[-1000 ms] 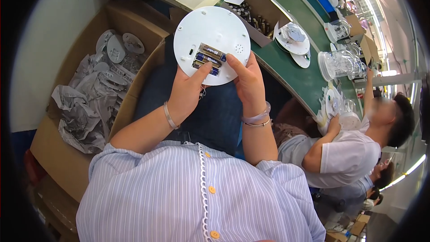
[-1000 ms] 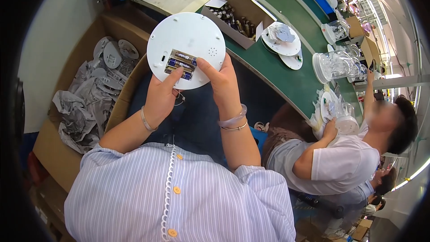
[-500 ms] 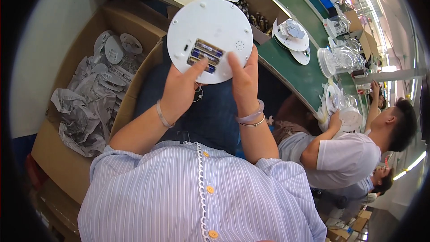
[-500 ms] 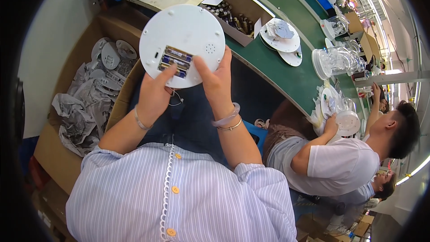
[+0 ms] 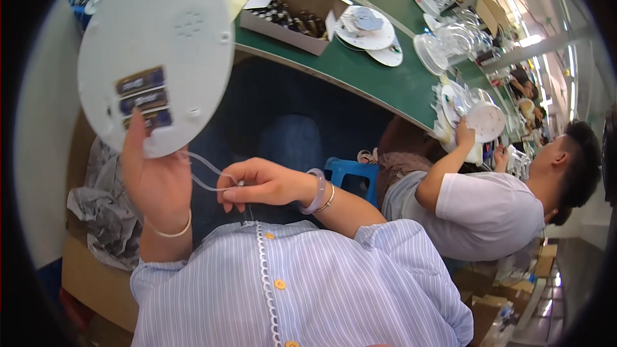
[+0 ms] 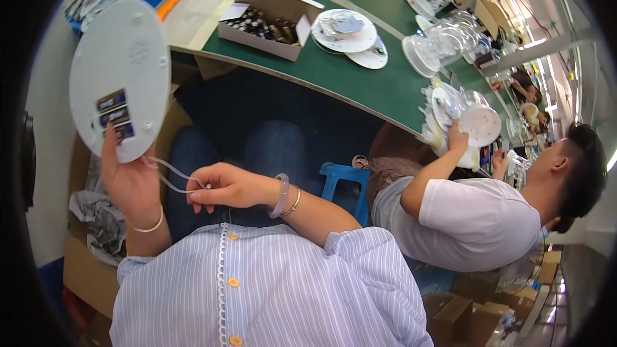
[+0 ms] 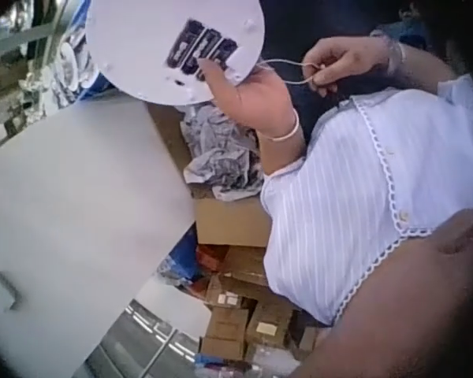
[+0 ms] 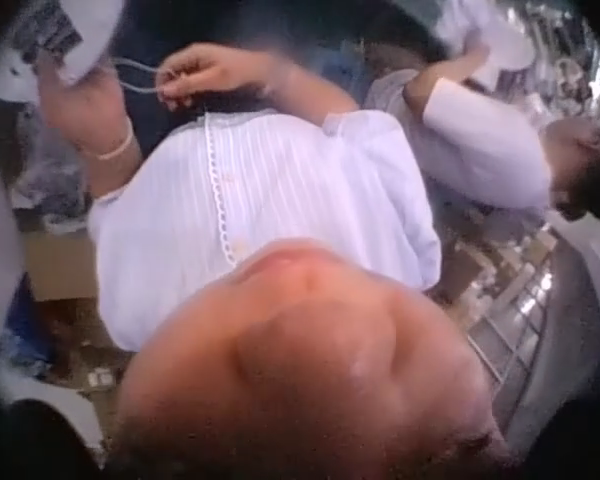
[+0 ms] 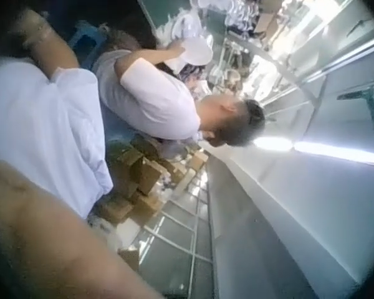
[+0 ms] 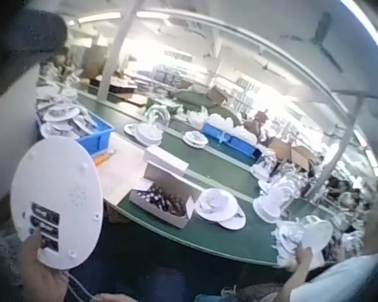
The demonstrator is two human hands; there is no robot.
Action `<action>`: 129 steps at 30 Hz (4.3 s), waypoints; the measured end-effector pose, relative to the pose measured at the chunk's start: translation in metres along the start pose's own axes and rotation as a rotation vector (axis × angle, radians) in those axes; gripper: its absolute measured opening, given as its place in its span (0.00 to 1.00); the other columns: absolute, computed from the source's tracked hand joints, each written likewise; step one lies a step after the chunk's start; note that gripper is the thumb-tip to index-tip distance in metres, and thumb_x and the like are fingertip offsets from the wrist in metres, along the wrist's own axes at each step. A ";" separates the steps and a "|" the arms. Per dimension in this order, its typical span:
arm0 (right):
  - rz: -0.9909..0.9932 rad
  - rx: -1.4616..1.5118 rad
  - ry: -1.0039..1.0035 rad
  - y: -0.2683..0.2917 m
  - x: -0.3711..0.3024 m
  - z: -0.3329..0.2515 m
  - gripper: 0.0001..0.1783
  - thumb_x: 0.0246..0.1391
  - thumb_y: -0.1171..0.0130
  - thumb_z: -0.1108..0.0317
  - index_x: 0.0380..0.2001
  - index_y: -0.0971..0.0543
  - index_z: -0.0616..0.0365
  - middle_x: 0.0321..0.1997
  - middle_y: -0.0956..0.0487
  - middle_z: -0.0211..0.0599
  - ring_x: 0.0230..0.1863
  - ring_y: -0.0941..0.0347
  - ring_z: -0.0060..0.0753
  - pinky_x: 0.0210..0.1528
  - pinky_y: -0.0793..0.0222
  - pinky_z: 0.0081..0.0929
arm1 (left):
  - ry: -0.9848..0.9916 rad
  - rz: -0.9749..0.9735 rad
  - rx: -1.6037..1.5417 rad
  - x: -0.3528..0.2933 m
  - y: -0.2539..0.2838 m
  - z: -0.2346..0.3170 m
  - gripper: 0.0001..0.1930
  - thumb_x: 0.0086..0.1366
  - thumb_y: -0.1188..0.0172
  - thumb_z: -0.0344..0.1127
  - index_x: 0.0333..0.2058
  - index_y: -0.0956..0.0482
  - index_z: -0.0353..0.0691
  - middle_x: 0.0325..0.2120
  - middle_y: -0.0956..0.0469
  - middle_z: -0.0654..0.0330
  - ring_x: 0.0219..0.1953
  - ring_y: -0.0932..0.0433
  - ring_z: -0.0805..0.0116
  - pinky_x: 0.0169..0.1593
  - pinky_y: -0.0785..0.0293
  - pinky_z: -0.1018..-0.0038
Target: Installing AA batteries into the base of circular light fixtures on a factory assembly line.
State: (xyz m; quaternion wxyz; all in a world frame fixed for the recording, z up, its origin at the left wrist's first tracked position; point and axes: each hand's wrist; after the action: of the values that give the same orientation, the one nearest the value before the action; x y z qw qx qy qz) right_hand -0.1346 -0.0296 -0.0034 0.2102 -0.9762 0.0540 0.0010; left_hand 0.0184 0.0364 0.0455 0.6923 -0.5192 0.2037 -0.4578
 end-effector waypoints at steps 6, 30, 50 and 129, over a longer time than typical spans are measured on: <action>0.004 -0.143 0.049 0.001 -0.018 -0.001 0.12 0.54 0.58 0.64 0.35 0.32 0.63 0.26 0.27 0.32 0.22 0.39 0.16 0.26 0.40 0.14 | -0.049 -0.087 -0.026 0.004 0.000 0.013 0.16 0.60 0.57 0.31 0.46 0.39 0.31 0.42 0.31 0.51 0.45 0.31 0.62 0.47 0.32 0.69; 0.451 -0.058 0.342 -0.006 -0.035 -0.024 0.11 0.47 0.49 0.75 0.37 0.27 0.64 0.30 0.24 0.41 0.30 0.28 0.23 0.27 0.33 0.12 | -0.424 0.023 0.124 -0.021 -0.002 -0.004 0.16 0.60 0.56 0.35 0.45 0.35 0.33 0.46 0.33 0.54 0.48 0.34 0.66 0.54 0.43 0.68; 0.112 -0.408 0.453 -0.031 -0.017 -0.044 0.11 0.41 0.42 0.75 0.33 0.24 0.64 0.31 0.24 0.38 0.25 0.29 0.22 0.23 0.37 0.12 | -1.718 0.021 0.894 -0.034 -0.029 0.004 0.16 0.62 0.62 0.45 0.48 0.35 0.51 0.50 0.37 0.63 0.54 0.42 0.63 0.57 0.54 0.55; 0.735 -2.124 -0.455 0.193 0.054 -0.132 0.10 0.36 0.44 0.67 0.28 0.25 0.56 0.32 0.25 0.42 0.36 0.30 0.45 0.38 0.34 0.37 | 1.045 -0.015 2.566 -0.042 0.284 0.086 0.15 0.40 0.39 0.39 0.30 0.25 0.44 0.33 0.26 0.56 0.41 0.29 0.60 0.49 0.47 0.49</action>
State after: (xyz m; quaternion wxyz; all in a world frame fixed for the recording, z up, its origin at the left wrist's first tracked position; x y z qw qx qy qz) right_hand -0.1041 -0.2639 0.0364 -0.7281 -0.5632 0.2684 0.2840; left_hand 0.1826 0.1292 -0.1878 0.5223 0.7032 -0.1253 -0.4659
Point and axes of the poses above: each hand's wrist, its own x-axis towards the middle knuckle, its own y-axis out of the back of the hand, z = x × y
